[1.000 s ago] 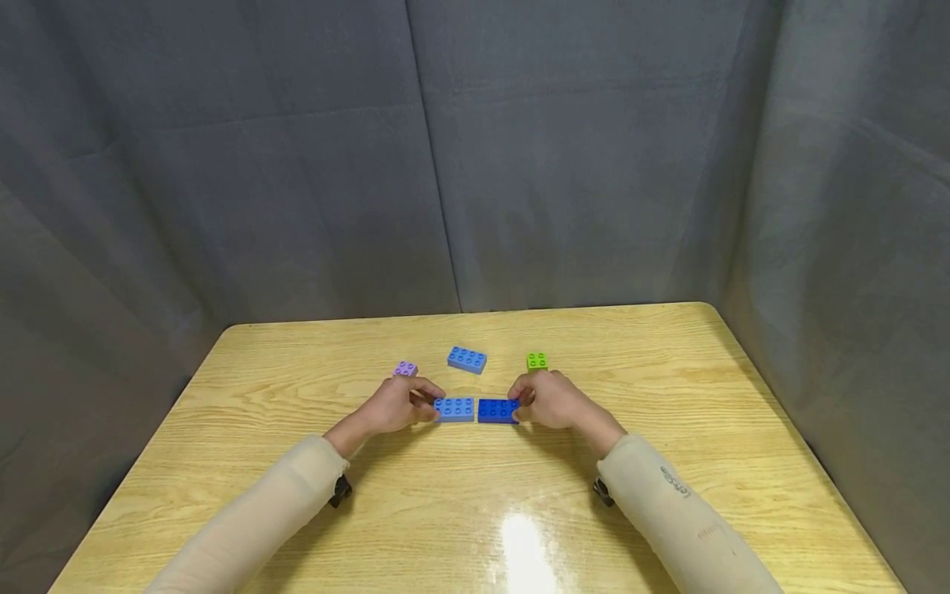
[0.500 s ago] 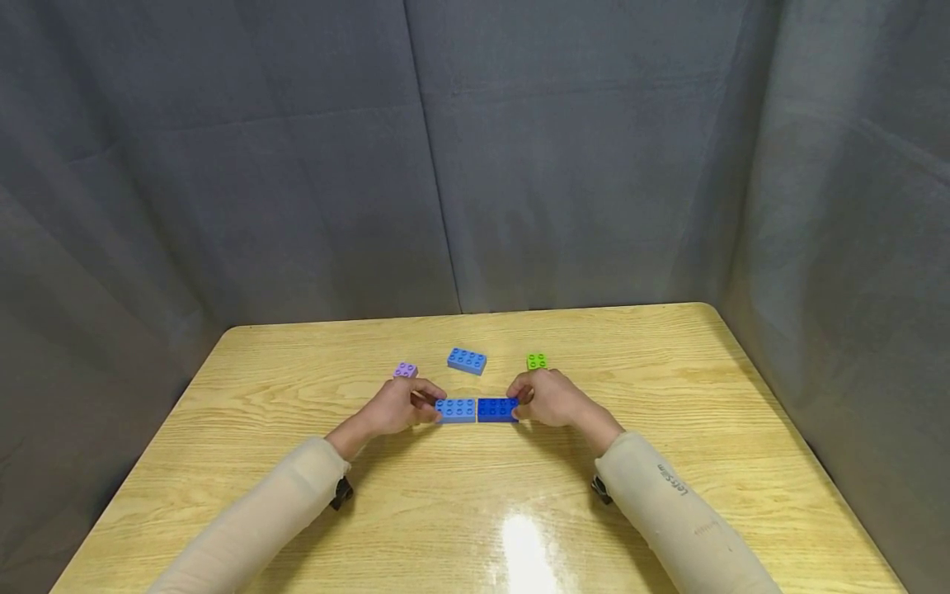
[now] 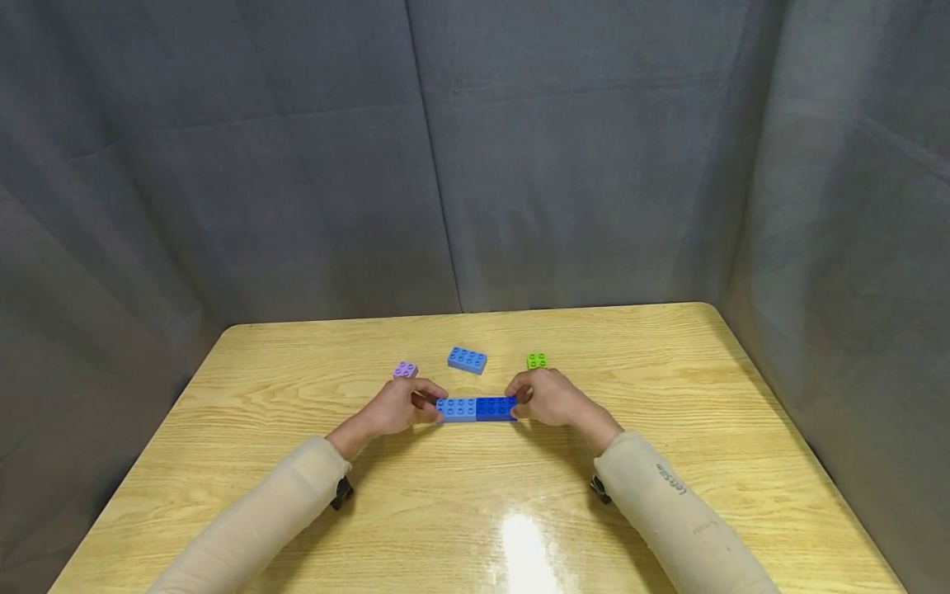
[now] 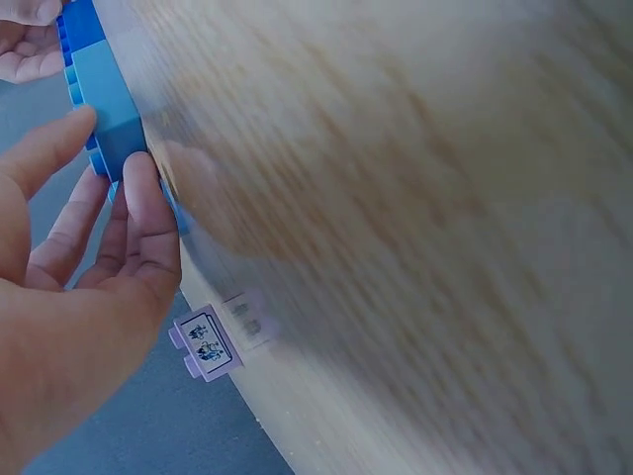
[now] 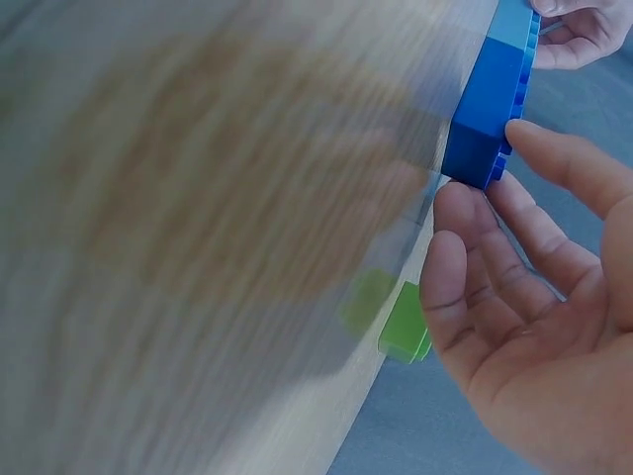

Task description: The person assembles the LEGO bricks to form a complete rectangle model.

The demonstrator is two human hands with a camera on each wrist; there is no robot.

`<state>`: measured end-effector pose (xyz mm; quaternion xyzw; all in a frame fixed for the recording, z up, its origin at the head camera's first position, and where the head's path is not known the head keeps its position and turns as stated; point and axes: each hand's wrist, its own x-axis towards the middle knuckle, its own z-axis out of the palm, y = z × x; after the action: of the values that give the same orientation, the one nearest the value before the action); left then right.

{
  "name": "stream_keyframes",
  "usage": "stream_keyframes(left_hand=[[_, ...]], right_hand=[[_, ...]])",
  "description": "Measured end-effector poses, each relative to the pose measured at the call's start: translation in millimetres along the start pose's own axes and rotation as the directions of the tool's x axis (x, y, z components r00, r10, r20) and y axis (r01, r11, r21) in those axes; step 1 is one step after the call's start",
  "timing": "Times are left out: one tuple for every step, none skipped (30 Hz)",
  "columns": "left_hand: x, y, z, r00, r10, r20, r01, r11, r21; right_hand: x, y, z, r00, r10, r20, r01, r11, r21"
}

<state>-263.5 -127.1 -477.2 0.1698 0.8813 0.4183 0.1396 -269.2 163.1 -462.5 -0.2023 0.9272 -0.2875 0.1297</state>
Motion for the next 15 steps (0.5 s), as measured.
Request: stream_keyframes(left_hand=[[0.1,-0.3,0.1,1.000,-0.009,0.001,0.009,1.000,-0.008],[0.3,-0.7,0.3,1.000,-0.011,0.001,0.011,1.000,-0.012],[0.3,-0.9,0.3,1.000,-0.013,0.001,0.013,1.000,-0.015],[0.1,-1.0,0.4,1.000,-0.014,0.000,0.014,1.000,-0.017],[0.0,-1.0,0.5,1.000,-0.015,0.000,0.015,1.000,-0.017],[-0.1,-0.8,0.4,1.000,-0.017,0.001,0.017,1.000,-0.019],[-0.3,-0.6,0.4,1.000,-0.018,0.002,0.018,1.000,-0.020],[-0.5,-0.4,0.3,1.000,-0.019,0.002,0.019,1.000,-0.022],[-0.7,-0.2,0.3,1.000,-0.019,0.003,0.019,1.000,-0.024],[-0.7,-0.2,0.2,1.000,-0.019,0.004,0.019,0.999,-0.027],[-0.7,-0.3,0.2,1.000,-0.018,0.004,0.018,0.999,-0.029],[-0.7,-0.4,0.2,1.000,-0.017,0.005,0.017,0.999,-0.031],[-0.7,-0.5,0.3,1.000,-0.014,0.004,0.014,0.999,-0.031],[-0.7,-0.7,0.5,1.000,-0.012,0.004,0.012,0.999,-0.031],[-0.7,-0.9,0.6,1.000,-0.008,0.004,0.008,1.000,-0.029]], right_hand=[[0.1,0.3,0.0,1.000,-0.005,0.000,0.005,1.000,0.000],[0.1,0.6,-0.2,1.000,-0.011,-0.002,0.011,1.000,0.000],[0.0,0.8,-0.6,1.000,-0.017,-0.004,0.017,1.000,0.001],[0.2,1.5,-0.8,1.000,-0.024,-0.004,0.024,1.000,0.004],[0.5,2.4,-0.9,1.000,-0.031,-0.004,0.031,0.999,0.009],[0.5,2.8,-1.4,0.999,-0.035,-0.004,0.035,0.999,0.015],[0.5,3.4,-2.0,0.999,-0.037,-0.002,0.037,0.999,0.022],[0.7,4.0,-2.7,0.999,-0.043,-0.002,0.043,0.999,0.029],[1.1,4.4,-3.2,0.999,-0.043,-0.003,0.043,0.998,0.039],[1.5,4.8,-3.8,0.999,-0.043,-0.003,0.043,0.998,0.050],[1.6,4.8,-4.6,0.999,-0.043,-0.006,0.044,0.997,0.057],[1.7,4.8,-5.6,0.999,-0.047,-0.010,0.047,0.997,0.061],[1.9,4.8,-6.3,0.999,-0.050,-0.013,0.051,0.996,0.067],[2.2,4.6,-6.9,0.998,-0.054,-0.017,0.055,0.996,0.074],[2.4,4.3,-7.4,0.998,-0.052,-0.021,0.053,0.995,0.082]])
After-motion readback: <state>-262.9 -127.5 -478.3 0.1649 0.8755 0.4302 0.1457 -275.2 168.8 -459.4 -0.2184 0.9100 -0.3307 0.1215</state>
